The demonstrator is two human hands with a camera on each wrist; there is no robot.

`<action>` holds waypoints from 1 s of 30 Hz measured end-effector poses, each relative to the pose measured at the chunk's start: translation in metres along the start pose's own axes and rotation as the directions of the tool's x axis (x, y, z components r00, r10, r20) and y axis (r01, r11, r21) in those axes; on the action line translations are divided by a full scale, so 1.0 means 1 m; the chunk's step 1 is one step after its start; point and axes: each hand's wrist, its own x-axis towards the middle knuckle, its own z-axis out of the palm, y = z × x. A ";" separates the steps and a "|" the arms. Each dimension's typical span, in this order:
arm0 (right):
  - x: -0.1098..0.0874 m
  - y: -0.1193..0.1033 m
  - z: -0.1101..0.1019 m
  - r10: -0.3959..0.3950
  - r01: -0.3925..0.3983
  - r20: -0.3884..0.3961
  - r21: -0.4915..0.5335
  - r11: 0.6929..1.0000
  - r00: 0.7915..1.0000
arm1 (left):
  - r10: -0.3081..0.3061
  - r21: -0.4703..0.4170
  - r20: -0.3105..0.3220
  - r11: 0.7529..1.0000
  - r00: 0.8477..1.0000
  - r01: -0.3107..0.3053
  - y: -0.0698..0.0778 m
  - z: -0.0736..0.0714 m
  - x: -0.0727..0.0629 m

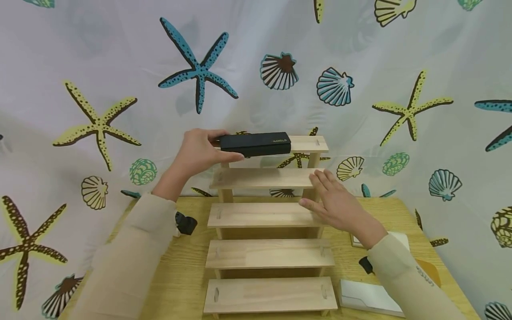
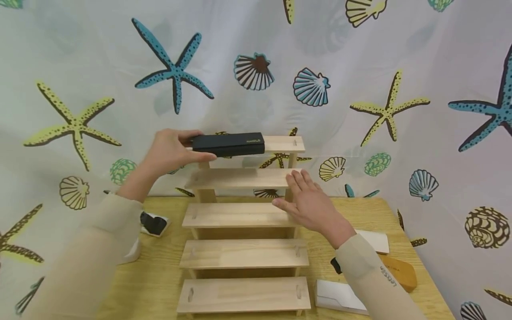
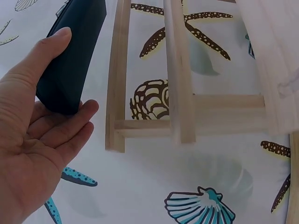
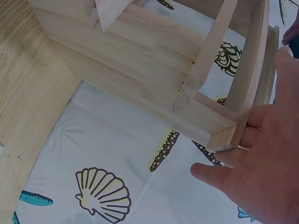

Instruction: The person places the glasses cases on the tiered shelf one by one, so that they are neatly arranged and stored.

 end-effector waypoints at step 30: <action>0.001 0.001 0.002 0.004 -0.004 -0.001 0.028 1.000 1.000 | 0.060 -0.001 0.073 0.998 0.995 -0.060 0.051 0.059 0.059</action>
